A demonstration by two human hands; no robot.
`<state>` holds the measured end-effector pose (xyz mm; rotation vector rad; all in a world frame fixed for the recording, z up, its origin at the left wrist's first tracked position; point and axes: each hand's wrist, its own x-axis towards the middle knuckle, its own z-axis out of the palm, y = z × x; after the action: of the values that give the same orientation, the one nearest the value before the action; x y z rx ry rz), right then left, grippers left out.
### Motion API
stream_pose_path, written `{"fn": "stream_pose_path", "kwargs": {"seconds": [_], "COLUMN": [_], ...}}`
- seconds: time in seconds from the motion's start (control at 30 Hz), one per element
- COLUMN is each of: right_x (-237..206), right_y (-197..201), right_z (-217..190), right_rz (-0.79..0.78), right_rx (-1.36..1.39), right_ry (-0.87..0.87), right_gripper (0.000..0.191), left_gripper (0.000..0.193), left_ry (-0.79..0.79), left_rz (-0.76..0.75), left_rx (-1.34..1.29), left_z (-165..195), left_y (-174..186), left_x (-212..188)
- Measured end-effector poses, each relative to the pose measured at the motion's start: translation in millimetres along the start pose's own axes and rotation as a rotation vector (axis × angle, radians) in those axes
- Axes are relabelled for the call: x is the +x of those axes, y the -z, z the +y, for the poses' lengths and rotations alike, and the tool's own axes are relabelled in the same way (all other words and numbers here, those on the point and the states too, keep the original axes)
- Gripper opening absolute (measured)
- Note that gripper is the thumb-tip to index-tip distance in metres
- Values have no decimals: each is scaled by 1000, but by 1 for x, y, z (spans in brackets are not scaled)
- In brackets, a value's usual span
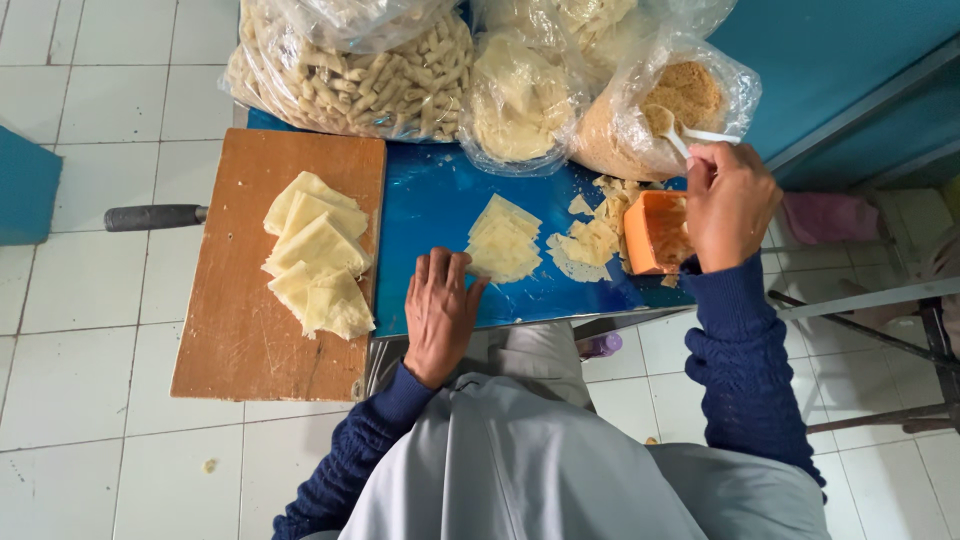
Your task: The person takes flat square snack sheets from a stack, spoons a light paste filling from an orange container onto a sheet, folds the sheet over the filling, and places the folded piece on a wooden board with other finished pieces. They repeat this cycle, occasionally scooping more filling from a bag of brown powder and pressing the folded pieces flat.
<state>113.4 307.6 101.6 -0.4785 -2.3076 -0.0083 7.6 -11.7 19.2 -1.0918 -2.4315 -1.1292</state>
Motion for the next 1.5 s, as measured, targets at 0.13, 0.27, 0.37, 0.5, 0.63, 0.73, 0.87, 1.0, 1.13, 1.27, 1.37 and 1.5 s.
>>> {"fn": "stream_pose_path", "kwargs": {"seconds": [0.13,0.27,0.37,0.5,0.63,0.73,0.87,1.0,1.13,1.27,1.37,1.5], "right_x": [-2,-3,-4,-13,-38,-60,-83,-86,-80,-76,-77,-88], "right_y": [1,12,25,43,36,9,-18,-18,-10,-5,-3,2], "right_z": [11,16,13,4,-16,-39,-65,-80,-91,-92,-88,-84], "right_rz": [-61,-100,-91,-150,-332,-532,-663,-509,-390,-244,-228,-186], "right_rx": [312,622,730,813,1015,1032,974,709,456,354,339,299], "right_ry": [-171,-374,-439,-442,-501,-483,-420,-149,62,340,369,344], "right_gripper": [9,13,14,14,19,20,18,14,11,16,19,19], "left_gripper": [28,26,22,17,18,25,23,20,14,11,10,10], "left_ry": [15,31,56,70,70,73,81,96,74,63,48,44], "left_rz": [1,-4,-14,-1,11,44,31,13,34,53,68,52], "left_rx": [11,23,35,51,90,35,33,35,12,-81,-133,-164], "left_z": [-3,-3,-3,-2,-1,-1,0,-1,1,3,3,2], "left_y": [-5,-8,-10,-13,-16,-16,-14,-14,-14,-16,-18,-21], "left_x": [1,0,1,0,-1,0,1,2,3,6,8,9]}}
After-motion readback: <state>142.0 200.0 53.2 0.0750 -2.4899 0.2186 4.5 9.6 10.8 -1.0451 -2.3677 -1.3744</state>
